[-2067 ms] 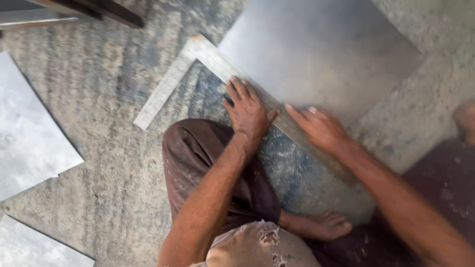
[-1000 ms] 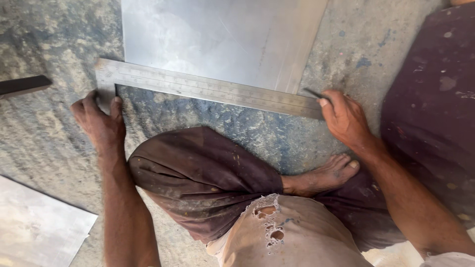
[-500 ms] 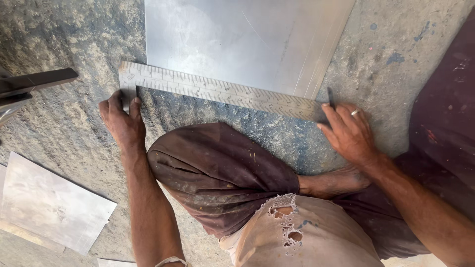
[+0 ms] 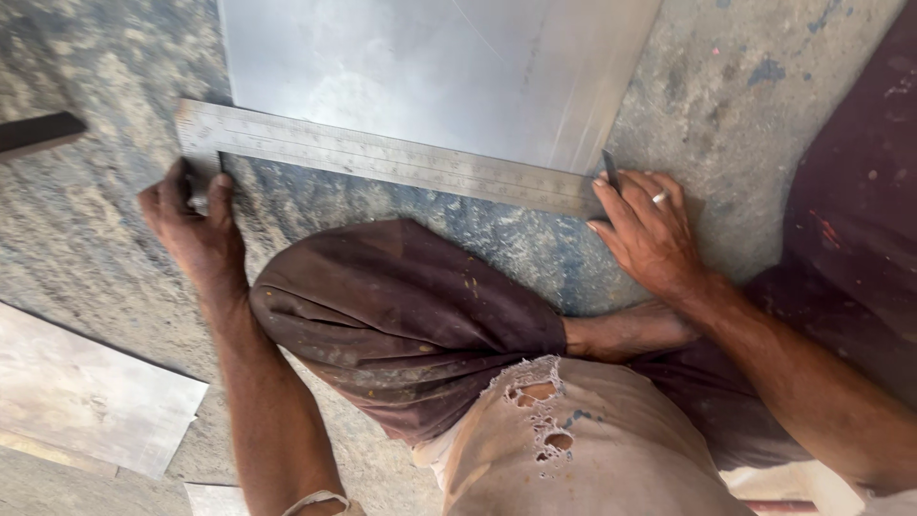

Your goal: The person sits on the floor and uses a set square and a marker to draw straight lines on a metal sheet. They reposition the set square multiple times to mark different sections of the sheet.

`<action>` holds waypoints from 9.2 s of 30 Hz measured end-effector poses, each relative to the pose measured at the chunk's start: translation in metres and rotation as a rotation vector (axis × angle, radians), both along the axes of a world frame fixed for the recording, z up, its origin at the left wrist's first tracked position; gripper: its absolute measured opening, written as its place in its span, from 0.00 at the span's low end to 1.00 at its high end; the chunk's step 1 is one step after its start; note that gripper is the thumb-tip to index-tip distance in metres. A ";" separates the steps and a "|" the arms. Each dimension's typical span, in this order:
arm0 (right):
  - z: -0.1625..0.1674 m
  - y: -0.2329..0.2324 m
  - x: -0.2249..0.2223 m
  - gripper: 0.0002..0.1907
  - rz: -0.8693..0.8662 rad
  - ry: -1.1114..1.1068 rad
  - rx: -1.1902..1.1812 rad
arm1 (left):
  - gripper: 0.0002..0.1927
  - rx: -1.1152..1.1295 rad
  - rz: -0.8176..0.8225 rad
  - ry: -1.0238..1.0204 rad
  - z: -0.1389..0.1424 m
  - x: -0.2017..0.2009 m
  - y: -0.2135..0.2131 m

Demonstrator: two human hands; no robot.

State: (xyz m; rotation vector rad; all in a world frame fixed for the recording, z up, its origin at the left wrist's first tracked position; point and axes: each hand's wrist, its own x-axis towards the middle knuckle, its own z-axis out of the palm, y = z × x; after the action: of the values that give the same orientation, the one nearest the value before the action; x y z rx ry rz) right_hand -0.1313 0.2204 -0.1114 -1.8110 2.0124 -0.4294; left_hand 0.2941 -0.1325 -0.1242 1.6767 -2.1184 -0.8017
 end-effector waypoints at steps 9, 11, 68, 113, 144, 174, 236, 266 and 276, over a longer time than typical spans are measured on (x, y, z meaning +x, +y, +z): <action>-0.001 0.002 -0.001 0.31 0.000 -0.043 -0.004 | 0.31 0.002 -0.011 -0.047 0.001 0.002 0.004; 0.000 0.001 -0.001 0.31 -0.002 -0.050 -0.002 | 0.30 -0.004 0.004 -0.104 0.002 0.001 0.004; 0.026 -0.032 0.012 0.28 -0.003 0.155 0.070 | 0.25 -0.067 0.052 -0.280 0.007 -0.010 -0.004; 0.004 -0.010 0.005 0.27 -0.027 -0.011 0.016 | 0.27 -0.014 0.007 -0.164 0.002 -0.002 -0.001; 0.010 -0.015 0.007 0.27 -0.038 -0.003 0.039 | 0.26 -0.031 0.019 -0.205 0.004 -0.005 -0.005; 0.063 -0.077 -0.035 0.07 -0.788 -1.526 -0.290 | 0.70 0.162 0.002 -0.453 0.026 -0.211 0.108; 0.049 0.012 -0.040 0.29 -0.172 -0.204 -0.049 | 0.35 0.188 -0.184 -0.393 0.030 -0.128 0.055; -0.002 0.016 0.012 0.29 0.087 0.013 -0.030 | 0.28 0.098 0.064 -0.201 0.017 -0.002 0.012; 0.003 0.011 -0.003 0.31 0.090 -0.019 -0.005 | 0.25 0.116 0.068 -0.252 0.025 -0.004 0.017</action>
State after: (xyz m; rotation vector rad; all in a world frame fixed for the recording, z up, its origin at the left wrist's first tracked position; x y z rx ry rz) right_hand -0.1338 0.2313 -0.1080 -1.8850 1.9102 -0.4229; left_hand 0.2901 -0.1150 -0.0997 1.9925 -2.1987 -0.7400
